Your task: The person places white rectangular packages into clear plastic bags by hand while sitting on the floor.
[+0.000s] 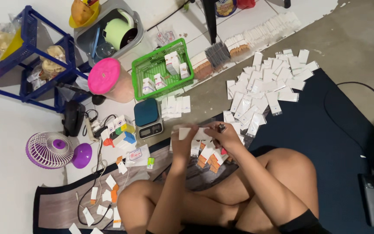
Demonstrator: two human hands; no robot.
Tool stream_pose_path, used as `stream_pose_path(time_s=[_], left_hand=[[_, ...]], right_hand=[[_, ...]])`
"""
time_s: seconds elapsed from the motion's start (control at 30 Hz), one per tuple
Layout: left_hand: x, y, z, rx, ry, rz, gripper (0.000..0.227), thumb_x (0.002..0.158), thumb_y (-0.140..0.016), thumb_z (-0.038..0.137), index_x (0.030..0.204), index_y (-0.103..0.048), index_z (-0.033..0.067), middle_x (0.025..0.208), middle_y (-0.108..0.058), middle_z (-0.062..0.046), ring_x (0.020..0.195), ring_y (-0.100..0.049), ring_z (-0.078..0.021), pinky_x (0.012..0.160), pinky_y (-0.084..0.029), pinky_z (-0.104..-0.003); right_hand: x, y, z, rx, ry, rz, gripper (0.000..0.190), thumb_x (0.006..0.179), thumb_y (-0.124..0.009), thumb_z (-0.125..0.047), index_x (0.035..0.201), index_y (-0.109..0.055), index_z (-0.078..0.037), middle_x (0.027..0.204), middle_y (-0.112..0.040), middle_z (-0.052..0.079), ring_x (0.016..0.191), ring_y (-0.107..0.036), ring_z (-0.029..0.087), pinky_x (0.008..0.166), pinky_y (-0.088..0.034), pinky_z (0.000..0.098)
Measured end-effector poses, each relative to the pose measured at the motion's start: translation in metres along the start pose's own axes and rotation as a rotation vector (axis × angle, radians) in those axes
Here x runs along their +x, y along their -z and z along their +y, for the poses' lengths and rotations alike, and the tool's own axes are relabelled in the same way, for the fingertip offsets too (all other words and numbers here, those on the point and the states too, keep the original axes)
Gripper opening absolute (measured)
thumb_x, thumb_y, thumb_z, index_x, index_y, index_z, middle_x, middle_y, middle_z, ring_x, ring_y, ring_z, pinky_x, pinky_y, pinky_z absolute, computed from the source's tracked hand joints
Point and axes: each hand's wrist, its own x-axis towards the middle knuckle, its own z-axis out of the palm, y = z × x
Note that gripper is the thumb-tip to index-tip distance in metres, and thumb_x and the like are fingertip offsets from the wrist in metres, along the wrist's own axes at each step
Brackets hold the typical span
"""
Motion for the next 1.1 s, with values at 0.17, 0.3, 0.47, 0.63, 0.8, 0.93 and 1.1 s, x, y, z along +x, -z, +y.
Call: stream_pose_path(time_s=[0.17, 0.3, 0.47, 0.63, 0.8, 0.93, 1.1], left_hand=[[0.004, 0.018, -0.006, -0.263, -0.171, -0.080, 0.013, 0.101, -0.092, 0.008, 0.105, -0.083, 0.0003, 0.086, -0.081, -0.012, 0.069, -0.081, -0.0266, 0.076, -0.069, -0.045], [0.006, 0.032, -0.012, -0.257, -0.095, -0.036, 0.018, 0.104, -0.088, 0.010, 0.111, -0.084, -0.0060, 0.080, -0.076, -0.018, 0.071, -0.079, -0.0291, 0.081, -0.069, -0.047], [0.004, 0.035, -0.016, -0.250, -0.142, -0.048, 0.014, 0.105, -0.086, 0.006, 0.108, -0.085, -0.0075, 0.082, -0.077, -0.021, 0.072, -0.081, -0.0310, 0.073, -0.071, -0.047], [0.003, 0.029, -0.020, -0.354, -0.166, -0.052, 0.004, 0.105, -0.081, -0.001, 0.102, -0.081, -0.0028, 0.083, -0.076, -0.015, 0.072, -0.081, -0.0296, 0.073, -0.075, -0.049], [0.008, 0.029, -0.032, -0.400, -0.152, -0.165, 0.003, 0.107, -0.074, -0.003, 0.104, -0.074, -0.0036, 0.100, -0.076, -0.020, 0.089, -0.084, -0.0359, 0.082, -0.077, -0.062], [-0.001, 0.033, 0.002, -0.311, -0.174, -0.337, 0.020, 0.107, -0.068, -0.006, 0.127, -0.065, -0.0071, 0.115, -0.069, -0.025, 0.102, -0.081, -0.0405, 0.091, -0.074, -0.068], [0.019, 0.039, 0.000, -0.052, -0.057, -0.318, 0.028, 0.103, -0.091, 0.009, 0.123, -0.084, -0.0075, 0.124, -0.081, -0.030, 0.110, -0.082, -0.0422, 0.083, -0.076, -0.060]], right_hand=[[0.005, 0.007, 0.001, 0.020, 0.045, 0.095, 0.023, 0.095, -0.088, 0.001, 0.116, -0.084, 0.008, 0.069, -0.060, 0.010, 0.033, -0.054, 0.019, 0.035, -0.044, 0.0310], [0.008, 0.010, -0.002, -0.054, 0.078, 0.137, 0.019, 0.093, -0.091, -0.002, 0.112, -0.088, 0.002, 0.075, -0.057, 0.005, 0.034, -0.056, 0.017, 0.036, -0.043, 0.0291], [0.008, 0.011, 0.003, -0.051, 0.074, 0.130, 0.021, 0.094, -0.093, -0.005, 0.114, -0.089, 0.000, 0.082, -0.052, 0.003, 0.036, -0.056, 0.015, 0.037, -0.044, 0.0279], [-0.003, 0.002, -0.012, 0.005, 0.078, 0.123, 0.021, 0.096, -0.089, -0.006, 0.116, -0.088, 0.000, 0.086, -0.045, 0.002, 0.037, -0.057, 0.016, 0.039, -0.047, 0.0281], [0.002, 0.005, -0.005, 0.034, 0.062, 0.135, 0.016, 0.096, -0.087, -0.006, 0.110, -0.088, -0.001, 0.086, -0.044, 0.000, 0.038, -0.057, 0.015, 0.039, -0.048, 0.0288], [0.013, 0.014, 0.014, 0.033, 0.070, 0.116, 0.015, 0.095, -0.086, -0.001, 0.110, -0.089, 0.001, 0.081, -0.047, 0.001, 0.037, -0.057, 0.016, 0.038, -0.048, 0.0282], [0.001, 0.006, -0.021, -0.072, 0.009, 0.083, 0.021, 0.099, -0.085, -0.009, 0.118, -0.089, -0.002, 0.074, -0.063, 0.009, 0.038, -0.057, 0.017, 0.034, -0.042, 0.0274]])
